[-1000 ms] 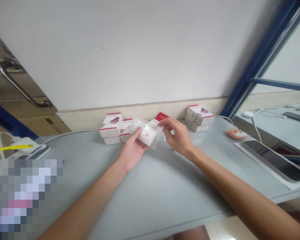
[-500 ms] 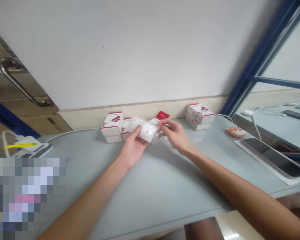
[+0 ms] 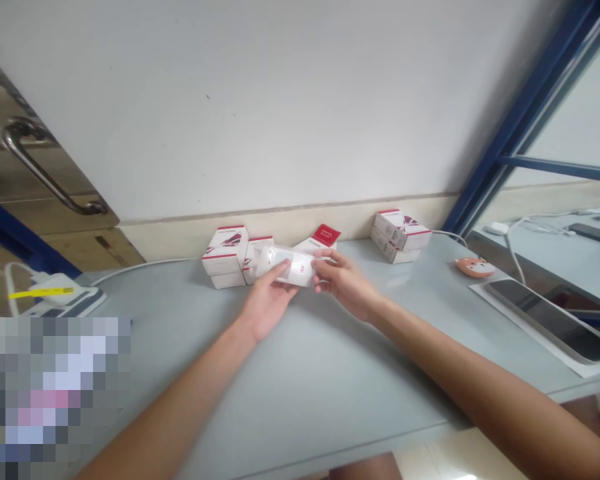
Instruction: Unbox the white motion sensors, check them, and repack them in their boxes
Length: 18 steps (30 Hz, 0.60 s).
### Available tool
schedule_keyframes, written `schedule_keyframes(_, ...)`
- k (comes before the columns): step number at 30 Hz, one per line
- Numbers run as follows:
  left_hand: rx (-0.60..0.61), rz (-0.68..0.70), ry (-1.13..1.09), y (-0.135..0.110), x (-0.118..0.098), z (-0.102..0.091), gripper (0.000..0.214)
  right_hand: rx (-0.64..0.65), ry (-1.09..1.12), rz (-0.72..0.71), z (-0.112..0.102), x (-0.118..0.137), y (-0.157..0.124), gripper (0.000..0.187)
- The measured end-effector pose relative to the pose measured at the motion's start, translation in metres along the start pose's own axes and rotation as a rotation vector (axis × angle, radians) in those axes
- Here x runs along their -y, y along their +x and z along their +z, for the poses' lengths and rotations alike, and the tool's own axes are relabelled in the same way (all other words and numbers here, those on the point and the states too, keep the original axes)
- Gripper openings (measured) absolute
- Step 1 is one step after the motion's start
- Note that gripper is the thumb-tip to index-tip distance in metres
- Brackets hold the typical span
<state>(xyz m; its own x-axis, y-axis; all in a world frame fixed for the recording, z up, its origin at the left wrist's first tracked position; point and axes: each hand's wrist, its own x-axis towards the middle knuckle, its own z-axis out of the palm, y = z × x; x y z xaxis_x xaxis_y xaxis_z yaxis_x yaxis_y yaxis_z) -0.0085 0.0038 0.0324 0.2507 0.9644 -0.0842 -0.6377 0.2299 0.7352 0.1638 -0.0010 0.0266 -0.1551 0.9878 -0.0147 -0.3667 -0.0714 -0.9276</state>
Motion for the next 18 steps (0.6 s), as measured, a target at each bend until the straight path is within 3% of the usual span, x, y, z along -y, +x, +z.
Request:
schedule_keyframes(3, 0.012, 0.014, 0.014, -0.0007, -0.0005, -0.0001, 0.03, -0.01, 0.033, 0.058, -0.0001, 0.0047, -0.0006, 0.035)
schedule_keyframes(8, 0.014, 0.021, 0.014, 0.0012, -0.0003, -0.0031, 0.035, -0.114, -0.173, -0.089, 0.0037, 0.0026, -0.0024, 0.026)
schedule_keyframes(11, 0.011, 0.03, 0.012, 0.0016, 0.0, -0.0032, 0.036, -0.176, -0.272, -0.123, 0.0059, 0.0, -0.0033, 0.031)
schedule_keyframes(14, 0.002, 0.04, 0.016, 0.0005, -0.0007, -0.0017, 0.038, -0.06, -0.253, -0.035, 0.0056, -0.0007, -0.0039, 0.043)
schedule_keyframes(18, 0.036, 0.053, 0.087, -0.0008, -0.0014, -0.0013, 0.029, 0.081, -0.123, -0.002, 0.0015, -0.0011, -0.0026, 0.04)
